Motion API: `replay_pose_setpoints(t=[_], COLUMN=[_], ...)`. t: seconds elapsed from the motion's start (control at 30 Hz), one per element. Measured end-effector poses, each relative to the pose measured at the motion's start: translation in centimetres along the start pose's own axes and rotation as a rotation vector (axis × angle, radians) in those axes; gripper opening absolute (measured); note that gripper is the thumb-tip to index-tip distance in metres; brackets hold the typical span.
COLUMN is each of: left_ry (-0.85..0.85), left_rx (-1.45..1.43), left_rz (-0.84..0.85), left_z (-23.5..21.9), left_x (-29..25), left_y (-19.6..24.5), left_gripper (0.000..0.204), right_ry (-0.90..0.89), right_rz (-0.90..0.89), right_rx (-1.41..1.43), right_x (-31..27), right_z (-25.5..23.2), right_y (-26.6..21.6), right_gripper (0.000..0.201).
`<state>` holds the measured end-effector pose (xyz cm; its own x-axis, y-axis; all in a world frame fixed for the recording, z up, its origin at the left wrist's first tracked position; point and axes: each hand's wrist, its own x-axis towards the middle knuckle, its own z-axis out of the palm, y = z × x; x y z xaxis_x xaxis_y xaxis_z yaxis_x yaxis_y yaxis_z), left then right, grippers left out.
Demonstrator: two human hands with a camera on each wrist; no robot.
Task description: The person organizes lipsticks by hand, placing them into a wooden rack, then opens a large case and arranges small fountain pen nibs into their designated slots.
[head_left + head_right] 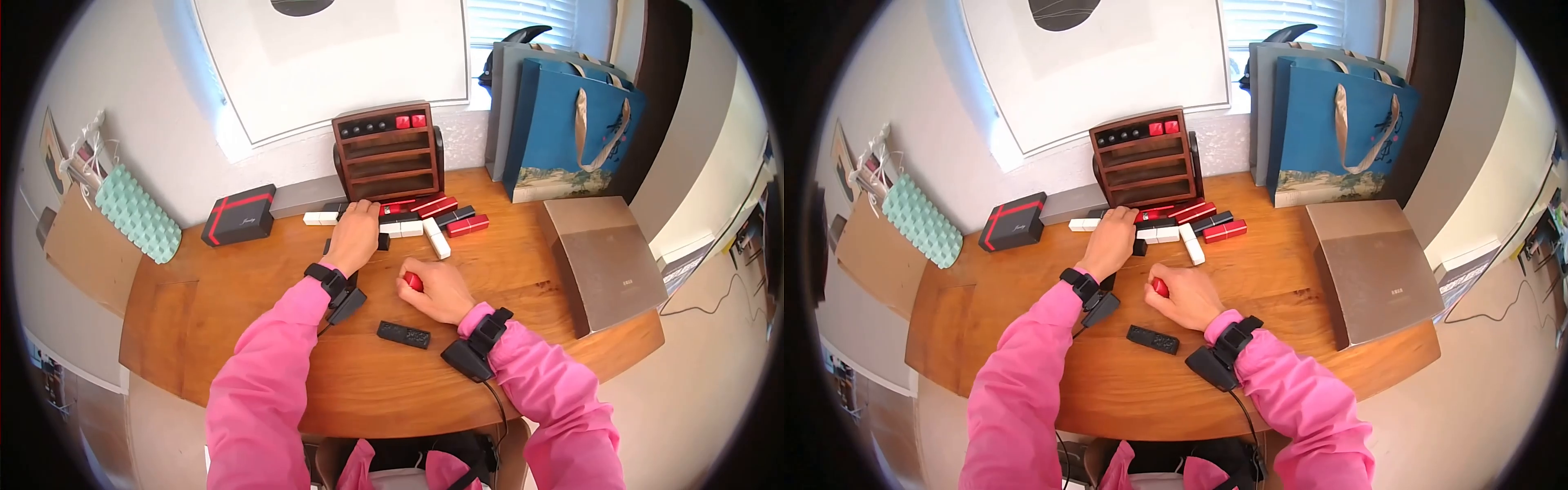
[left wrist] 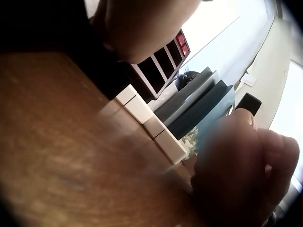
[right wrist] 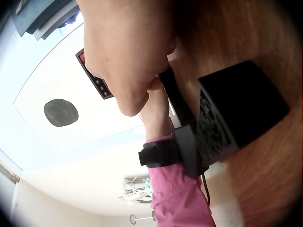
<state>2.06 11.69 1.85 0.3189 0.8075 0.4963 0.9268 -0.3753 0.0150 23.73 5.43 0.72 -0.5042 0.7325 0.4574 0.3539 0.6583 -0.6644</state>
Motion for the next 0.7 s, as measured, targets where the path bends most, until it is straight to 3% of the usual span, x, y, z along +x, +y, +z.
replay_pose_setpoints(t=[0.13, 0.2, 0.4, 0.57, 0.6, 0.63, 0.67, 0.7], left_ry=[-0.096, -0.209, -0.289, -0.059, 0.033, 0.126, 0.129, 0.053], left_rx=[0.009, 0.143, 0.232, 0.165, -0.012, -0.185, -0.332, -0.454], left_rz=[-0.035, 0.019, -0.014, 0.015, -0.001, -0.017, -0.031, -0.124], left_z=[-0.9, -1.6, -1.6, -5.8, -6.8, -7.5, -7.6, -7.7], left_x=[1.2, 2.0, 3.0, 1.5, 0.5, -0.7, -1.9, -3.2], left_y=[0.1, 0.2, 0.5, 2.5, 3.1, 3.5, 3.6, 4.0], left_gripper=[0.020, 0.011, 0.013, 0.019, 0.022, 0.024, 0.030, 0.032], right_ry=[0.006, 0.010, 0.011, 0.108, 0.103, 0.229, 0.354, 0.349], right_rz=[0.017, 0.017, 0.003, 0.044, 0.041, -0.010, -0.064, -0.070], right_rx=[-0.005, -0.019, -0.020, 0.083, 0.080, 0.046, 0.015, 0.016], right_x=[0.1, 0.1, -0.1, -0.2, -0.1, -0.1, 0.1, 0.4], right_z=[0.0, 0.0, 0.3, 0.0, -0.2, -0.4, -0.4, -0.3], right_y=[-0.1, 0.1, 0.3, -0.1, -0.2, -0.3, -0.5, -0.9], right_gripper=[0.026, 0.027, 0.029, 0.026, 0.026, 0.024, 0.025, 0.025])
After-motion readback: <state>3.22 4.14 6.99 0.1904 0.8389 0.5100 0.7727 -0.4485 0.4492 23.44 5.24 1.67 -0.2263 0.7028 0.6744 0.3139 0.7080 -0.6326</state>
